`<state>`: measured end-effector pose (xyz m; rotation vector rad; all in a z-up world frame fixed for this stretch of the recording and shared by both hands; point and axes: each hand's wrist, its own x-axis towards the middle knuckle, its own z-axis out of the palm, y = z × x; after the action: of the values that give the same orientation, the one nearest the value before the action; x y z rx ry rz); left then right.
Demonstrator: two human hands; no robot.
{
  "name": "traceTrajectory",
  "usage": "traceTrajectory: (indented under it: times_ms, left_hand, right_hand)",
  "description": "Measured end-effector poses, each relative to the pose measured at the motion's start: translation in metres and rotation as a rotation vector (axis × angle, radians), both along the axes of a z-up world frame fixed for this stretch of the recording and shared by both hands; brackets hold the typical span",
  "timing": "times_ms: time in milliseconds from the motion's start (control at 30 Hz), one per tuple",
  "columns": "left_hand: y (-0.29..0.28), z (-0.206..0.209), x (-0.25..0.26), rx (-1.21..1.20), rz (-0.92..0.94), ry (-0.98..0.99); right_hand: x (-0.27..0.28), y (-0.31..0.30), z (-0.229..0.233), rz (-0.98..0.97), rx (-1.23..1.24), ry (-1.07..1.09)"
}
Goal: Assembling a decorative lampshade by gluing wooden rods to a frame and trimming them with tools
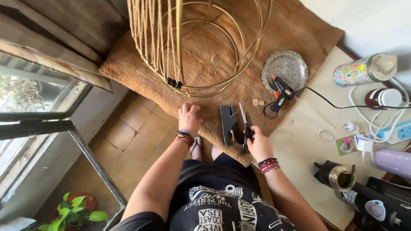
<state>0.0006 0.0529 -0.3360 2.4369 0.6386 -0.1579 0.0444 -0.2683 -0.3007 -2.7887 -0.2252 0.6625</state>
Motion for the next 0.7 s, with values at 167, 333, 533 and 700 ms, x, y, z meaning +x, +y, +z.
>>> traceTrajectory:
  times_ms: [167,333,533,700]
  left_hand:
    - [0.018,-0.061,0.007,-0.069,-0.124,0.05]
    - [0.015,-0.082,-0.014,0.027,-0.323,0.137]
    - [-0.065,0.076,0.06,-0.112,-0.468,0.152]
    - [-0.139,0.149,0.121,-0.384,-0.553,-0.026]
  right_hand:
    - [-0.003,0.001,0.005,-0.003,-0.032,0.019]
    - [0.0,-0.011,0.007,-0.067,-0.122,0.04]
    - [-0.007,-0.044,-0.023,-0.063,-0.27,-0.011]
    - [-0.016,-0.066,-0.015,0.039,-0.003,-0.138]
